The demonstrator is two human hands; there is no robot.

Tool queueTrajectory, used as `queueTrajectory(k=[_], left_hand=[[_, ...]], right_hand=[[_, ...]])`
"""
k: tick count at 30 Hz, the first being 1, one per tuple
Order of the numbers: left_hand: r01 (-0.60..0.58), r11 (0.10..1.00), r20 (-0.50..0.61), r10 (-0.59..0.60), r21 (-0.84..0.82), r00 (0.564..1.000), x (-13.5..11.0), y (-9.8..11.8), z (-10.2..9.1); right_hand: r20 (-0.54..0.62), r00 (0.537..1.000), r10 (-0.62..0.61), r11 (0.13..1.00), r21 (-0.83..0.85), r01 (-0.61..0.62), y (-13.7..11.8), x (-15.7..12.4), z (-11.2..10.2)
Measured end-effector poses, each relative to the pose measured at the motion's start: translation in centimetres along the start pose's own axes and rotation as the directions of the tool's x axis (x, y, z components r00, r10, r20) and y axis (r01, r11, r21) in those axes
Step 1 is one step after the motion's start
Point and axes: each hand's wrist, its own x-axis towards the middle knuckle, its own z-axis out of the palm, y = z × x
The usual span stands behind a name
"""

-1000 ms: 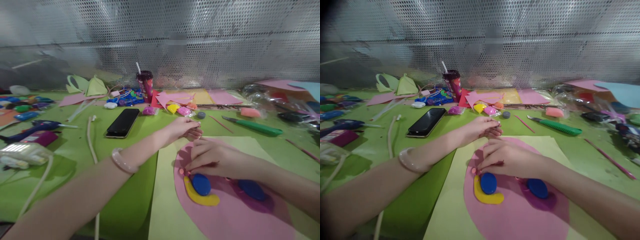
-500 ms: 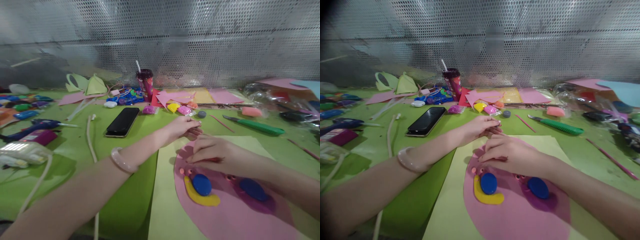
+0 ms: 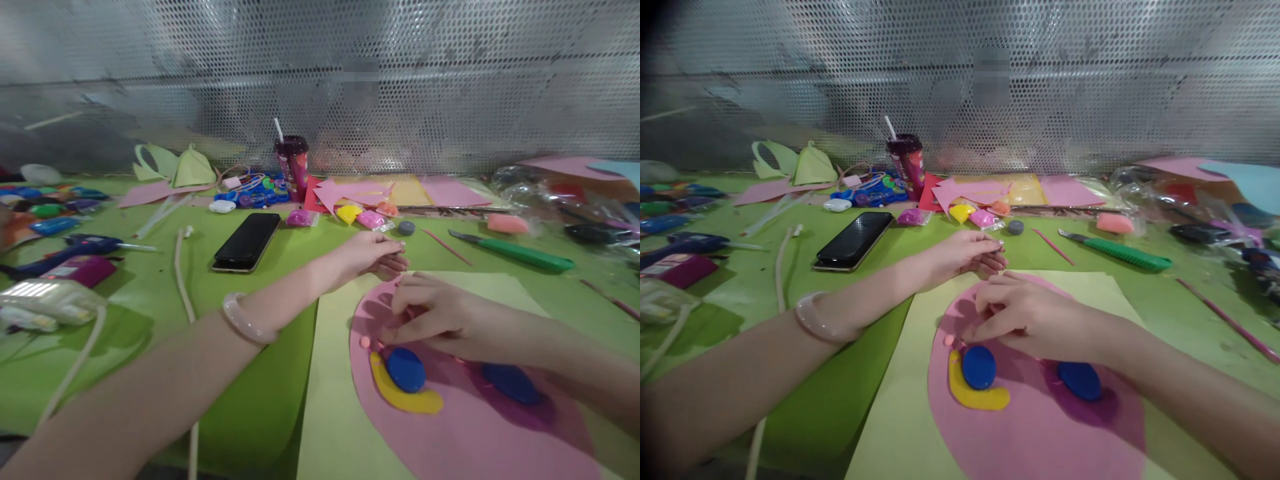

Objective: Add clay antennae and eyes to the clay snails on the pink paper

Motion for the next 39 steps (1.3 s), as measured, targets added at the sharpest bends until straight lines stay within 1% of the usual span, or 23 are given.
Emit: queueTrajectory(k=[4,9,14,18,20,21,22,23,24,26,27,28,31,34,37,39], left_hand=[[-0.009,1.0,-0.004,0.009,0.013,1.0,0.2,-0.1,-0.1],[0.004,1.0,-0.001,-0.004,0.014,1.0,0.0,0.0,0.0],[0.0,1.0,-0.003,0.0,0.013,1.0,-0.1,0.0,0.0],[0.001,1.0,0.019,-0.001,-0.003,1.0,-0.1,0.0,-0.1],[-0.003,1.0,0.021,0.003,-0.016,1.0,-0.1,0.0,-0.2],[-0.01,1.0,0.027,0.011,-0.022,1.0,0.0,0.0,-0.2],[-0.022,0.999,0.035,0.023,-0.027,0.999,0.0,-0.1,-0.2],[-0.035,0.999,0.047,0.037,-0.033,0.998,0.0,-0.1,-0.2],[-0.047,0.998,0.056,0.049,-0.038,0.997,0.1,-0.2,-0.3],[-0.062,0.997,0.062,0.065,-0.048,0.996,0.2,-0.3,-0.3],[-0.065,0.997,0.063,0.069,-0.05,0.996,0.2,-0.4,-0.3],[-0.069,0.996,0.067,0.072,-0.053,0.995,0.3,-0.4,-0.4],[-0.091,0.994,0.097,0.097,-0.064,0.991,0.3,-0.6,-0.5],[-0.115,0.991,0.132,0.122,-0.063,0.984,0.3,-0.8,-0.6],[-0.124,0.992,0.178,0.128,-0.034,0.976,0.4,-1.0,-0.8],[-0.124,0.992,0.21,0.123,-0.007,0.97,0.4,-1.0,-0.9]], right_hand=[[-0.03,0.999,0.013,1.0,0.022,-0.013,0.0,0.0,0.1],[-0.004,0.999,0.048,0.998,0.046,-0.048,-0.2,0.0,0.1],[-0.041,0.997,0.063,0.996,0.064,-0.06,-0.1,0.0,0.0],[-0.028,0.998,0.064,0.995,0.078,-0.062,-0.3,0.0,0.3],[-0.059,0.994,0.095,0.992,0.086,-0.089,-0.5,-0.1,0.4],[-0.108,0.985,0.136,0.988,0.084,-0.128,-0.5,-0.1,0.4],[-0.177,0.965,0.193,0.98,0.077,-0.182,-0.4,-0.1,0.4],[-0.269,0.928,0.257,0.966,0.068,-0.248,-0.1,-0.2,0.3],[-0.366,0.874,0.32,0.945,0.06,-0.321,0.3,-0.3,0.2],[-0.535,0.741,0.407,0.891,0.052,-0.452,1.5,-0.7,-0.1],[-0.572,0.695,0.436,0.862,0.043,-0.506,2.2,-0.9,-0.2],[-0.596,0.666,0.449,0.843,0.037,-0.536,3.0,-1.1,-0.3],[-0.577,0.682,0.45,0.837,0.007,-0.547,4.5,-1.6,-0.3],[-0.577,0.685,0.444,0.832,-0.018,-0.555,4.6,-1.6,-0.1],[-0.553,0.737,0.388,0.861,-0.068,-0.504,4.0,-1.4,0.1],[-0.562,0.759,0.329,0.876,-0.118,-0.467,3.8,-1.4,0.1]])
